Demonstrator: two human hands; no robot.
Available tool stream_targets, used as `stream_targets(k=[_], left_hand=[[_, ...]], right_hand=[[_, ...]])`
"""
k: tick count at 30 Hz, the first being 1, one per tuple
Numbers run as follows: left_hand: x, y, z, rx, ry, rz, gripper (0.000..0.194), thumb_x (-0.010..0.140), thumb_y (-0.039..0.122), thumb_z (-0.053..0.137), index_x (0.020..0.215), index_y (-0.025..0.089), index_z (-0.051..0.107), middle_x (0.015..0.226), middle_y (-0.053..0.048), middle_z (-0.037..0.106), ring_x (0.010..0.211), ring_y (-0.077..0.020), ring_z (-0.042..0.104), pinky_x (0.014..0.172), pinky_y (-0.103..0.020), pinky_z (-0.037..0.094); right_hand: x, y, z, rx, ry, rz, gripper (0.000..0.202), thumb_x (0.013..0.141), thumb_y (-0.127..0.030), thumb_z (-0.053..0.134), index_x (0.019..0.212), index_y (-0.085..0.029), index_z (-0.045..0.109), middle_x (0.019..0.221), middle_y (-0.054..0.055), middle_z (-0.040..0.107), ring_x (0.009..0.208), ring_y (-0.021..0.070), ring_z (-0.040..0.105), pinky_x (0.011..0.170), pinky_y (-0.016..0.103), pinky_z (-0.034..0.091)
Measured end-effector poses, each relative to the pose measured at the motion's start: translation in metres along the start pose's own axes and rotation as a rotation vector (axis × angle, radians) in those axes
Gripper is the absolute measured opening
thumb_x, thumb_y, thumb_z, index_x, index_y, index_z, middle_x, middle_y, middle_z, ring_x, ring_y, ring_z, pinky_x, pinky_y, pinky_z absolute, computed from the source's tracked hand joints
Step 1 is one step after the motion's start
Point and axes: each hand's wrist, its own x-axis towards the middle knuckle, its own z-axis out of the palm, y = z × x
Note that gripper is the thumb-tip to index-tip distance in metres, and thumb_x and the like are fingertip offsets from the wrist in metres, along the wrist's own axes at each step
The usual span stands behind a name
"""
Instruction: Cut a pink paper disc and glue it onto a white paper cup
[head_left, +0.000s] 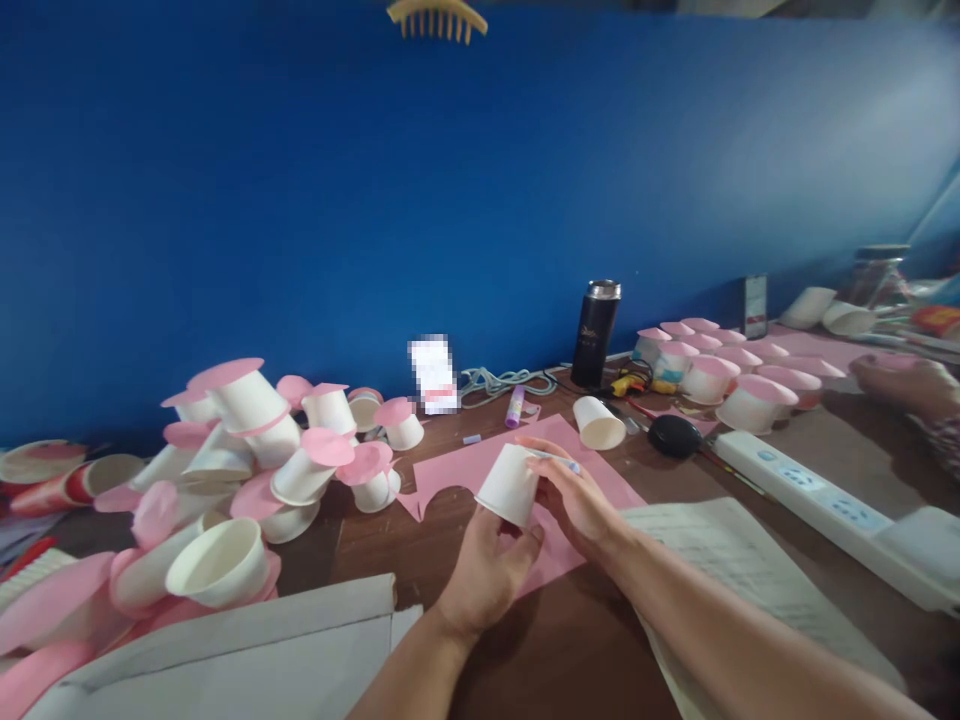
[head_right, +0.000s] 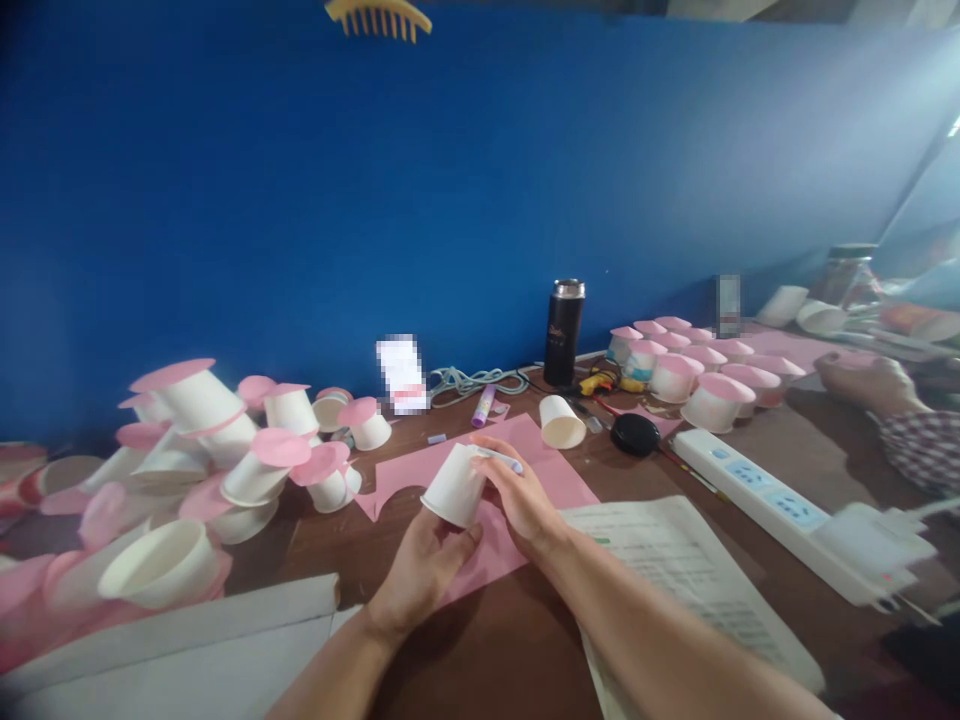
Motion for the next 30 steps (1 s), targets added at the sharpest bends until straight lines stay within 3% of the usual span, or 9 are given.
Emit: stream_targets(k=[2, 14, 21, 27, 30], left_hand=[[0.002, -0.001, 0.001, 0.058, -0.024, 0.019, 0.03, 0.075, 0.026, 0.069, 0.104, 0.015, 0.066, 0.092, -0.009, 0.064, 0.085, -0.022, 0.057, 0.079, -0.029, 0.043], [0.003, -0.007, 0.001, 0.348, 0.017, 0.023, 0.031, 0.076, 0.027, 0.065, 0.105, 0.016, 0.067, 0.102, -0.013, 0.061, 0.083, -0.0223, 0.056, 0.077, -0.031, 0.044], [0.002, -0.009, 0.001, 0.59, -0.097, 0.095, 0.032, 0.078, 0.018, 0.054, 0.108, 0.018, 0.064, 0.11, -0.01, 0.057, 0.08, -0.0173, 0.056, 0.073, -0.03, 0.046], [0.002, -0.011, -0.001, 0.752, -0.092, 0.116, 0.033, 0.083, 0.025, 0.051, 0.113, 0.02, 0.064, 0.111, -0.012, 0.059, 0.091, -0.0242, 0.057, 0.08, -0.036, 0.047], [0.002, -0.011, -0.002, 0.795, -0.129, 0.131, 0.045, 0.082, 0.027, 0.053, 0.126, 0.02, 0.057, 0.122, -0.016, 0.055, 0.102, -0.0296, 0.055, 0.086, -0.041, 0.046]], right_hand=[[0.001, 0.002, -0.002, 0.022, 0.004, 0.012, 0.042, 0.075, -0.035, 0.067, 0.114, -0.02, 0.061, 0.093, 0.005, 0.069, 0.08, 0.0202, 0.065, 0.068, 0.03, 0.051], [0.002, 0.001, -0.003, 0.024, 0.057, 0.056, 0.04, 0.073, -0.037, 0.07, 0.108, -0.019, 0.066, 0.084, 0.005, 0.069, 0.074, 0.0204, 0.064, 0.063, 0.03, 0.051], [0.006, -0.001, -0.008, 0.041, 0.154, 0.105, 0.046, 0.069, -0.038, 0.074, 0.11, -0.019, 0.062, 0.083, 0.003, 0.069, 0.073, 0.0178, 0.063, 0.061, 0.025, 0.051], [0.008, 0.006, -0.009, -0.016, 0.173, 0.072, 0.054, 0.07, -0.041, 0.076, 0.116, -0.019, 0.059, 0.088, 0.003, 0.069, 0.079, 0.0182, 0.064, 0.065, 0.026, 0.053], [0.008, 0.01, -0.008, -0.033, 0.176, 0.076, 0.055, 0.07, -0.042, 0.076, 0.116, -0.019, 0.059, 0.09, 0.004, 0.069, 0.082, 0.0198, 0.065, 0.066, 0.027, 0.053]])
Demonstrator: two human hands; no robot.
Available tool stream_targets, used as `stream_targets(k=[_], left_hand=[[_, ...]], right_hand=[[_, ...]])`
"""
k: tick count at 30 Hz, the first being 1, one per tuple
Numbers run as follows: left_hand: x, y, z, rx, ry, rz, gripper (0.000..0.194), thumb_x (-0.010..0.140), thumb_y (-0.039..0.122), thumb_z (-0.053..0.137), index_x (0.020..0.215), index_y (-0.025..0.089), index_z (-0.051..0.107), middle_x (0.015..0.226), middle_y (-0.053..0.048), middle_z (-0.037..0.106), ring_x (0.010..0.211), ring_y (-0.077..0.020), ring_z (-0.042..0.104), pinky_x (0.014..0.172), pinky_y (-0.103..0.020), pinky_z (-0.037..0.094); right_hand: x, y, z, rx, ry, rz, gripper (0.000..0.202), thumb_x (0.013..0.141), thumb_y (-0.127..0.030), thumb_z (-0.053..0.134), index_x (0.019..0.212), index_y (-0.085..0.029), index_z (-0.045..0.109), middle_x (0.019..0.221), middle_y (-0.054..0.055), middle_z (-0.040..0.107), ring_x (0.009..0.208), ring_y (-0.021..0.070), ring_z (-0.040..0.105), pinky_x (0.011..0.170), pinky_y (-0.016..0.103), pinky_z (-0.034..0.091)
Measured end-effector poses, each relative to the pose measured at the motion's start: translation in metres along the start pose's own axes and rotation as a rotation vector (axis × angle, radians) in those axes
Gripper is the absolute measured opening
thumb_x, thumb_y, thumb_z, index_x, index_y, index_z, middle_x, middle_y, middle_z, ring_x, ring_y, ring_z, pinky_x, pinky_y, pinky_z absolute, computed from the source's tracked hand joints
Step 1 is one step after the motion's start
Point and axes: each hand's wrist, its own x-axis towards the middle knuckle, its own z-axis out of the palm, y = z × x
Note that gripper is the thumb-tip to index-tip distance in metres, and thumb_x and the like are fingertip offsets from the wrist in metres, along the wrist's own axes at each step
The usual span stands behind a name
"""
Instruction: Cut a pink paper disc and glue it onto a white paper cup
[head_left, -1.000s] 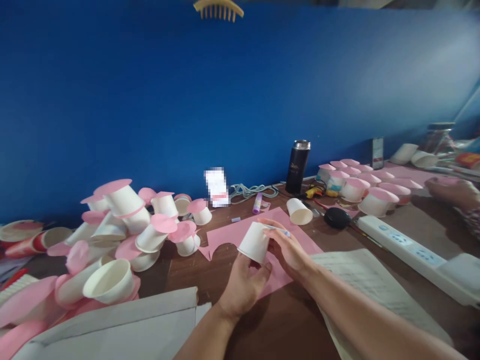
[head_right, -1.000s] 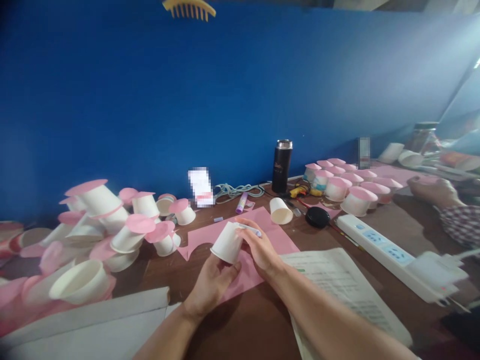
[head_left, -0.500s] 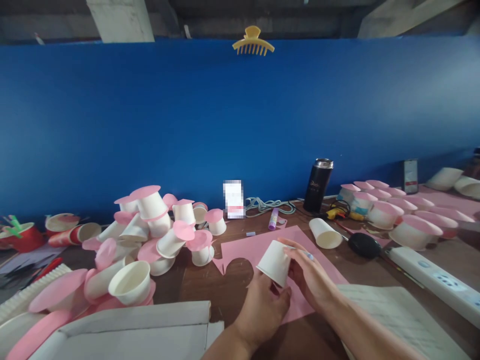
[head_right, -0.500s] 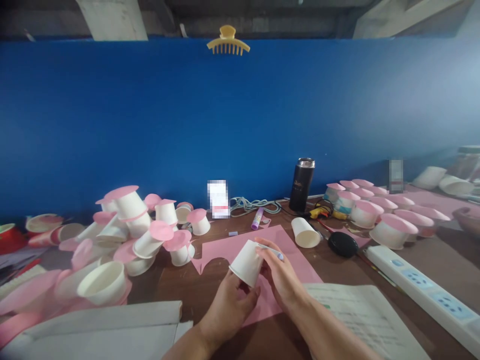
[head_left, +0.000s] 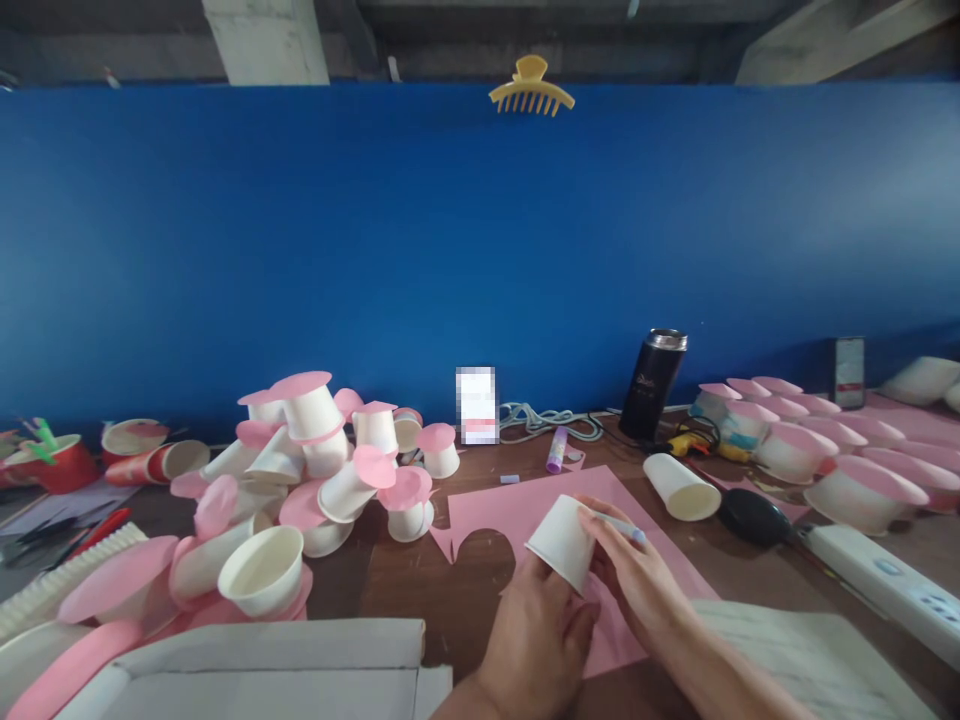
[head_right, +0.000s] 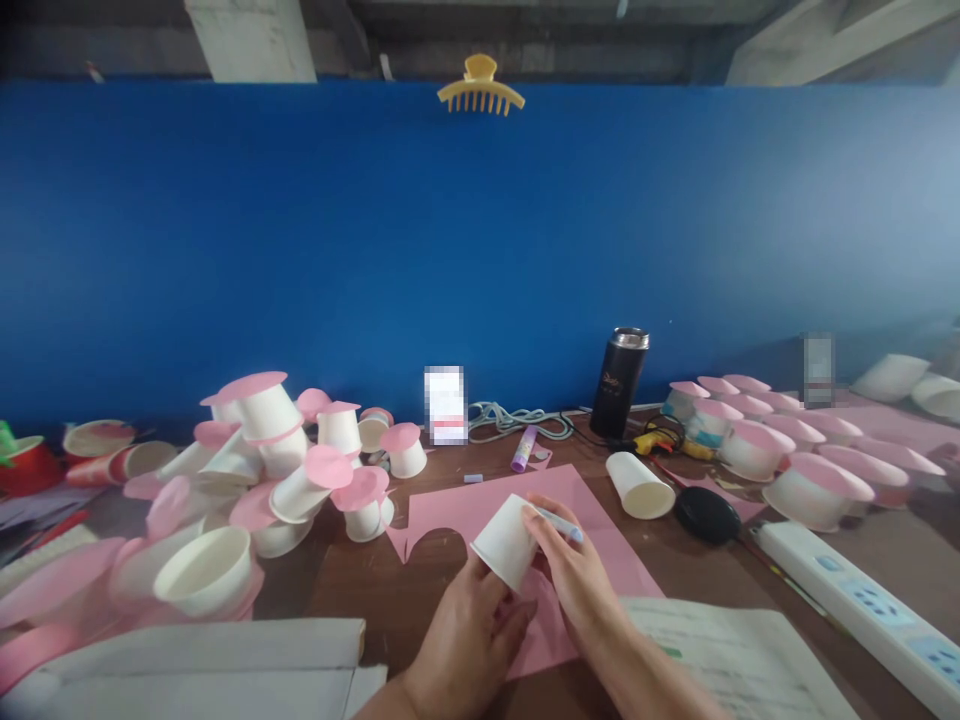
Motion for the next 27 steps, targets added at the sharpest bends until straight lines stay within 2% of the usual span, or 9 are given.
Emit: stream_targets(k=[4, 8, 12, 14, 16, 18, 20, 23, 27], left_hand=[[0.001, 0.001, -0.001, 0.062, -0.011, 0.047, 0.053, 0.081, 0.023, 0.05, 0.133, 0.015, 0.051, 0.125, -0.021, 0.054, 0.113, -0.0342, 0.051, 0.096, -0.045, 0.041], [0.002, 0.0, 0.0, 0.058, 0.037, 0.049, 0.053, 0.077, 0.017, 0.049, 0.13, 0.014, 0.054, 0.118, -0.02, 0.06, 0.107, -0.0338, 0.055, 0.096, -0.045, 0.041], [0.004, 0.0, 0.001, -0.048, 0.077, 0.043, 0.048, 0.079, 0.019, 0.05, 0.126, 0.013, 0.058, 0.112, -0.021, 0.063, 0.103, -0.0329, 0.058, 0.094, -0.043, 0.042], [0.007, 0.0, -0.002, -0.166, 0.151, 0.026, 0.045, 0.08, 0.022, 0.051, 0.123, 0.015, 0.06, 0.115, -0.019, 0.062, 0.106, -0.0315, 0.057, 0.095, -0.041, 0.041], [0.011, -0.001, -0.005, -0.332, 0.246, -0.041, 0.036, 0.08, 0.024, 0.053, 0.113, 0.017, 0.066, 0.108, -0.016, 0.064, 0.105, -0.0291, 0.057, 0.094, -0.038, 0.041], [0.015, -0.004, -0.008, -0.546, 0.249, -0.245, 0.027, 0.079, 0.029, 0.057, 0.097, 0.013, 0.069, 0.079, -0.01, 0.066, 0.08, -0.0236, 0.061, 0.079, -0.034, 0.046], [0.019, -0.008, -0.009, -0.767, 0.23, -0.435, 0.023, 0.076, 0.033, 0.06, 0.08, 0.012, 0.067, 0.063, -0.006, 0.061, 0.06, -0.0175, 0.056, 0.062, -0.03, 0.045], [0.021, -0.012, -0.009, -1.082, 0.261, -0.473, 0.021, 0.066, 0.031, 0.07, 0.068, 0.012, 0.063, 0.059, -0.002, 0.057, 0.055, -0.012, 0.051, 0.058, -0.025, 0.042], [0.021, -0.009, -0.008, -1.264, 0.282, -0.508, 0.022, 0.059, 0.027, 0.077, 0.068, 0.011, 0.064, 0.06, -0.001, 0.056, 0.057, -0.0099, 0.05, 0.058, -0.022, 0.042]], right_hand=[[0.002, 0.005, -0.002, -0.039, -0.012, 0.013, 0.052, 0.071, -0.044, 0.075, 0.113, -0.019, 0.06, 0.098, 0.006, 0.069, 0.091, 0.0222, 0.065, 0.072, 0.028, 0.054], [0.005, 0.01, -0.005, -0.122, -0.037, -0.011, 0.052, 0.073, -0.048, 0.072, 0.115, -0.02, 0.059, 0.11, 0.007, 0.067, 0.104, 0.026, 0.062, 0.078, 0.03, 0.054], [0.002, 0.007, -0.005, -0.233, -0.062, -0.079, 0.053, 0.076, -0.051, 0.068, 0.118, -0.02, 0.058, 0.112, 0.008, 0.066, 0.107, 0.0269, 0.061, 0.079, 0.031, 0.054], [0.0, 0.003, -0.004, -0.282, -0.068, -0.129, 0.051, 0.078, -0.053, 0.064, 0.118, -0.021, 0.058, 0.116, 0.008, 0.065, 0.106, 0.0258, 0.061, 0.079, 0.03, 0.054], [0.0, 0.001, -0.003, -0.31, -0.057, -0.161, 0.052, 0.08, -0.055, 0.06, 0.119, -0.02, 0.059, 0.118, 0.008, 0.064, 0.103, 0.0252, 0.062, 0.075, 0.03, 0.055], [-0.001, -0.002, -0.003, -0.323, -0.023, -0.174, 0.055, 0.083, -0.057, 0.054, 0.125, -0.022, 0.055, 0.113, 0.009, 0.066, 0.096, 0.0245, 0.065, 0.069, 0.031, 0.056], [-0.003, -0.005, -0.004, -0.383, 0.035, -0.295, 0.055, 0.086, -0.055, 0.052, 0.13, -0.023, 0.052, 0.106, 0.008, 0.068, 0.089, 0.0221, 0.065, 0.069, 0.032, 0.055], [-0.011, -0.012, -0.005, -0.532, 0.065, -0.555, 0.045, 0.091, -0.046, 0.047, 0.129, -0.023, 0.053, 0.096, 0.006, 0.067, 0.079, 0.0187, 0.062, 0.072, 0.032, 0.052], [-0.026, -0.021, -0.004, -0.709, -0.103, -0.79, 0.027, 0.092, -0.031, 0.05, 0.114, -0.023, 0.062, 0.093, 0.005, 0.065, 0.084, 0.0184, 0.061, 0.079, 0.031, 0.049]])
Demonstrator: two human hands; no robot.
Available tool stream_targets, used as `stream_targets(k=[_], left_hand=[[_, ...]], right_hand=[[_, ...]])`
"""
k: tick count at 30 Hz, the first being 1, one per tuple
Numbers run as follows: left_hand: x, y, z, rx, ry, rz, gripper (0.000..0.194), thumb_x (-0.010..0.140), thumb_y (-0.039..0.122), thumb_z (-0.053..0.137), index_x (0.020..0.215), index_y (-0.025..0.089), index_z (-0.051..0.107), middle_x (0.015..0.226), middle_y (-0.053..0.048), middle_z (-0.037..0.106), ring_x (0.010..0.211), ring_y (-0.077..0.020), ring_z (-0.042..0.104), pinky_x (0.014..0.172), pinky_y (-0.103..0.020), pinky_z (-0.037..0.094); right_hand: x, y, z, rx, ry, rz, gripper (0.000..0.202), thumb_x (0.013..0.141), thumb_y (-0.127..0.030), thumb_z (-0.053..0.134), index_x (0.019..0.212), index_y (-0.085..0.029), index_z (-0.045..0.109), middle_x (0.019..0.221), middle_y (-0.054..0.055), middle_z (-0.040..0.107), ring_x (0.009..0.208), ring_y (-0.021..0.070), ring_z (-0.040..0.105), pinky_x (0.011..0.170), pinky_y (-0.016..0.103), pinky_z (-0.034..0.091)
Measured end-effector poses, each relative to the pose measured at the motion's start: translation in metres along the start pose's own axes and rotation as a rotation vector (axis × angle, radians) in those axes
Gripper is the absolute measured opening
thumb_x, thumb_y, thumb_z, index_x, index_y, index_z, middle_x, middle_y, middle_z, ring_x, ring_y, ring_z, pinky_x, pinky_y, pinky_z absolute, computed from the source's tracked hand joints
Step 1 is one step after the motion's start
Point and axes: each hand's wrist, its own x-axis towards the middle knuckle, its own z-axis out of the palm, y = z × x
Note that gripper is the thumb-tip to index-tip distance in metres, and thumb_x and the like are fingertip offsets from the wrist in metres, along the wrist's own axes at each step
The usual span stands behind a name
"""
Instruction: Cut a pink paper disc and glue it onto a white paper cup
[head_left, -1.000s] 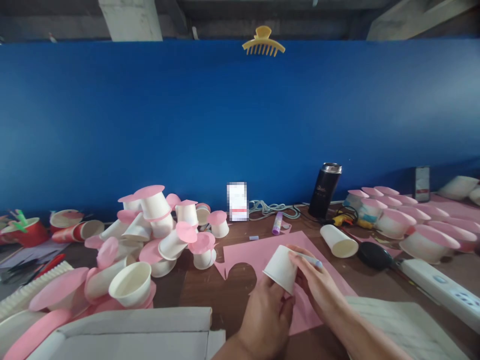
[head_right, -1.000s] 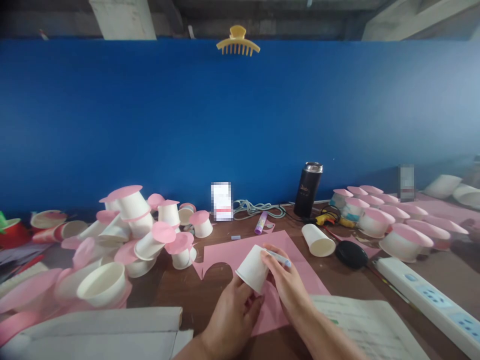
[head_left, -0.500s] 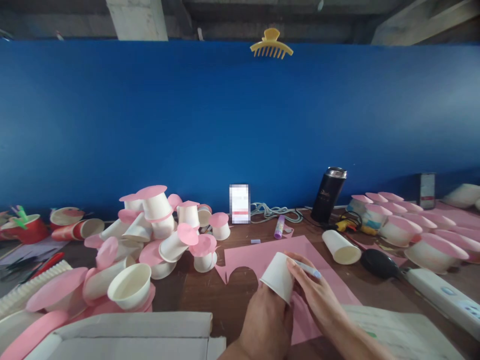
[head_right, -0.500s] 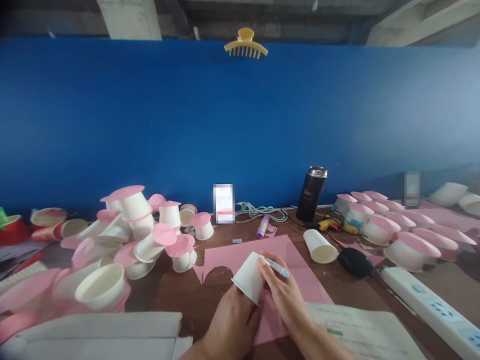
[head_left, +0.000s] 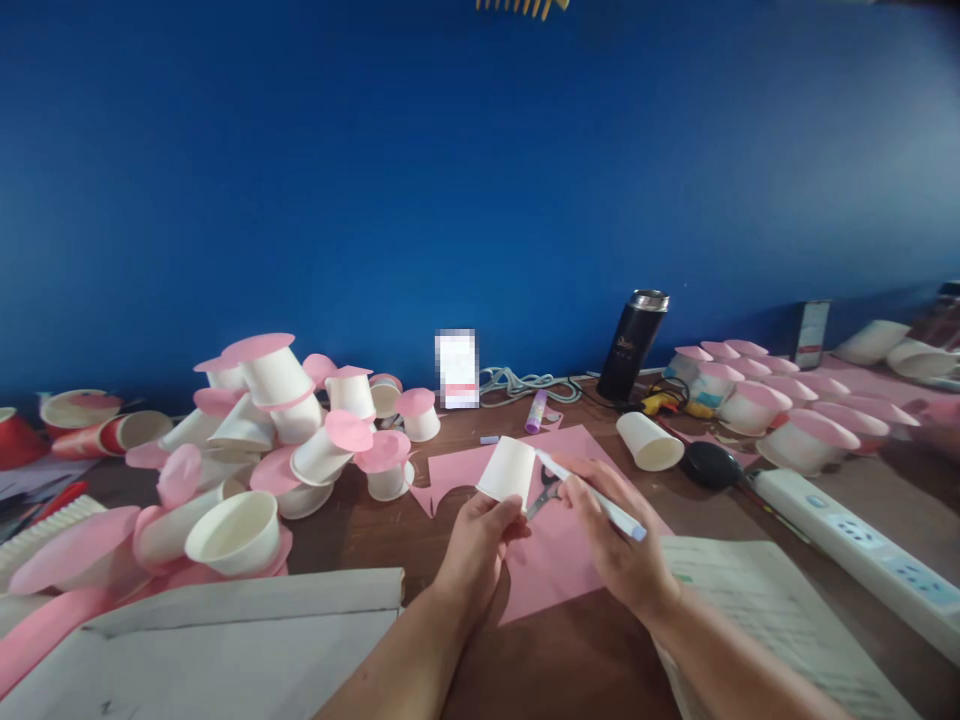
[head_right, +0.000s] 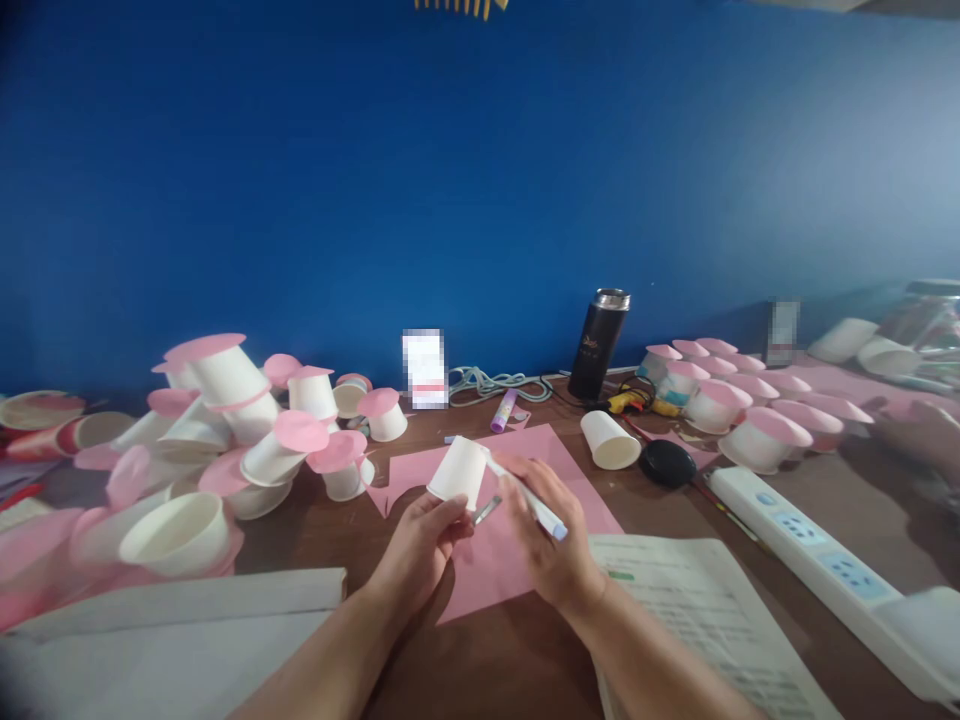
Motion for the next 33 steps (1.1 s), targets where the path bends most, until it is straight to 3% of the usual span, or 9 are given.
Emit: stream_targets(k=[3, 9, 19, 33], left_hand=[[-0.002, 0.002, 0.003, -0.026, -0.02, 0.005, 0.025, 0.058, 0.026, 0.079, 0.07, 0.01, 0.065, 0.063, -0.002, 0.058, 0.059, -0.0096, 0.051, 0.06, -0.022, 0.044], [-0.003, 0.004, 0.003, 0.017, -0.079, 0.019, 0.028, 0.059, 0.023, 0.078, 0.081, 0.009, 0.068, 0.077, -0.006, 0.065, 0.069, -0.012, 0.055, 0.067, -0.025, 0.045], [-0.005, 0.003, 0.003, 0.097, -0.173, 0.047, 0.029, 0.066, 0.021, 0.071, 0.093, 0.008, 0.068, 0.085, -0.009, 0.067, 0.075, -0.0156, 0.057, 0.071, -0.028, 0.044], [-0.01, 0.006, 0.005, 0.167, -0.149, 0.067, 0.027, 0.068, 0.025, 0.071, 0.09, 0.009, 0.07, 0.081, -0.008, 0.066, 0.072, -0.0151, 0.056, 0.071, -0.029, 0.044]], right_hand=[[-0.003, -0.006, 0.0, -0.02, -0.098, -0.045, 0.019, 0.089, -0.026, 0.054, 0.105, -0.022, 0.064, 0.091, 0.004, 0.066, 0.08, 0.0169, 0.062, 0.075, 0.028, 0.049], [-0.003, -0.011, 0.002, -0.092, -0.175, -0.043, 0.012, 0.086, -0.025, 0.055, 0.093, -0.021, 0.065, 0.078, 0.003, 0.066, 0.069, 0.0159, 0.061, 0.066, 0.027, 0.047], [-0.002, -0.013, 0.004, -0.097, -0.206, -0.075, 0.013, 0.087, -0.025, 0.054, 0.093, -0.021, 0.065, 0.08, 0.003, 0.068, 0.07, 0.0153, 0.063, 0.068, 0.026, 0.048], [-0.002, -0.012, 0.004, -0.144, -0.164, -0.065, 0.013, 0.089, -0.027, 0.052, 0.093, -0.021, 0.063, 0.078, 0.004, 0.067, 0.07, 0.0164, 0.061, 0.07, 0.029, 0.048]])
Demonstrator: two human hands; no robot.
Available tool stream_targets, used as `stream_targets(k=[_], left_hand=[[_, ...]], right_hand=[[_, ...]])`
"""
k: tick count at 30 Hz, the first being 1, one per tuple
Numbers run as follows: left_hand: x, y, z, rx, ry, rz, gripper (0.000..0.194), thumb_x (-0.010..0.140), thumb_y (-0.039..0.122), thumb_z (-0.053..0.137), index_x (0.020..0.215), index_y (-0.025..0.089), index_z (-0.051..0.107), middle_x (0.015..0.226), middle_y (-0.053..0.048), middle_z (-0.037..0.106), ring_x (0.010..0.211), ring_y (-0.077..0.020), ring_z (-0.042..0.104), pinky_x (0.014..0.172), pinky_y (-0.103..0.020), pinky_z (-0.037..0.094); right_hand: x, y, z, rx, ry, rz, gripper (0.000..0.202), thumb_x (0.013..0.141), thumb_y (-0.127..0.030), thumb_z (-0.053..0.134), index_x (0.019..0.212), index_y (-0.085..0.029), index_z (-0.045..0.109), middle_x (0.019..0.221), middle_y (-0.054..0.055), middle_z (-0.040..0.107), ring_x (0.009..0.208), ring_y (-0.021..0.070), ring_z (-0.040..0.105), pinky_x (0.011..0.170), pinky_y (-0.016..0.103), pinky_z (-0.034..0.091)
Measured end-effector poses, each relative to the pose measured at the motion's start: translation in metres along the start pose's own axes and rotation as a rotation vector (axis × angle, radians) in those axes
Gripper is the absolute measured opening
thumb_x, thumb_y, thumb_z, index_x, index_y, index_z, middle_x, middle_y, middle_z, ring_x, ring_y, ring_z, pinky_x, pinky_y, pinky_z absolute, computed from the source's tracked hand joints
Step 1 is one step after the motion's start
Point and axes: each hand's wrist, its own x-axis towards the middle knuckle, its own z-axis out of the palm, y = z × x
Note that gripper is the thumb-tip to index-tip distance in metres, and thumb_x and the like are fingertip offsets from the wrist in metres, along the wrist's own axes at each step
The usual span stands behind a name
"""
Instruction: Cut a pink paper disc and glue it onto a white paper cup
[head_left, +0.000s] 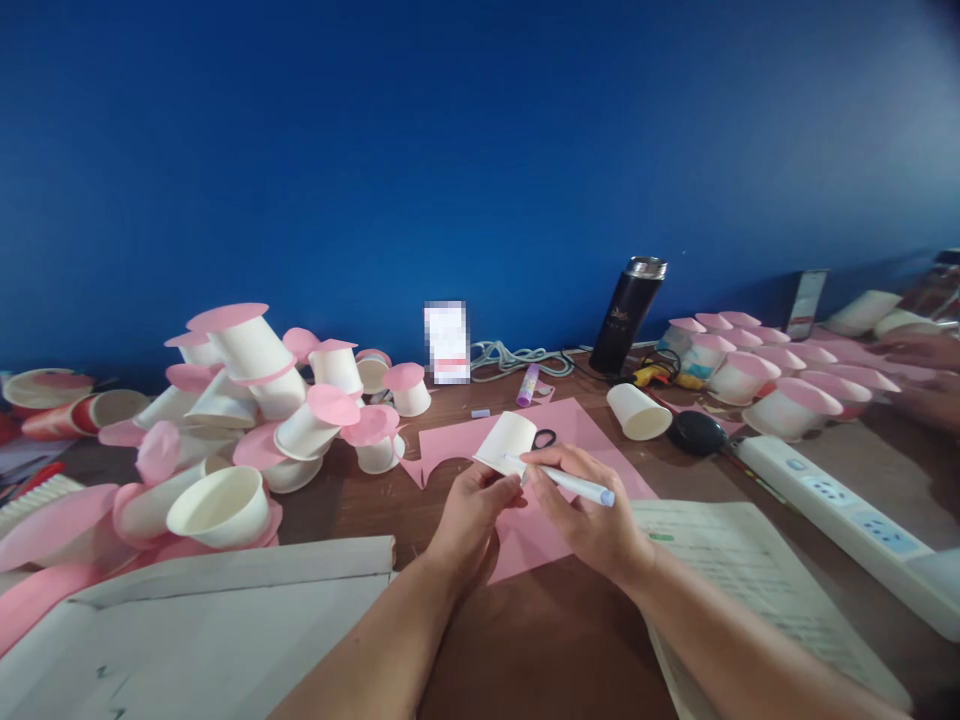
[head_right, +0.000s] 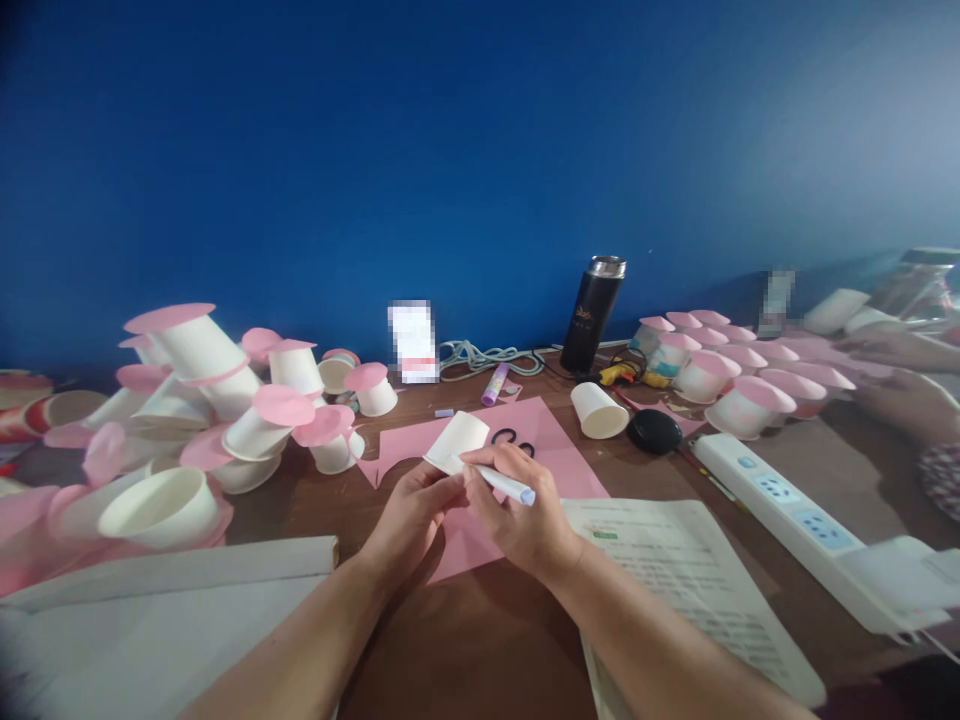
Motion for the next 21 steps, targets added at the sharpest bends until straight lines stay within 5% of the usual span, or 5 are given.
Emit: stream_targets(k=[21], left_hand=[[-0.0059, 0.009, 0.0079, 0.099, 0.084, 0.042, 0.018, 0.061, 0.021, 0.071, 0.076, 0.011, 0.067, 0.069, -0.003, 0.06, 0.064, -0.0122, 0.051, 0.062, -0.025, 0.044]], right_hand=[[-0.0006, -0.0016, 0.0005, 0.014, -0.023, 0.024, 0.014, 0.088, -0.027, 0.052, 0.094, -0.021, 0.063, 0.075, 0.002, 0.068, 0.07, 0.016, 0.063, 0.07, 0.028, 0.048]])
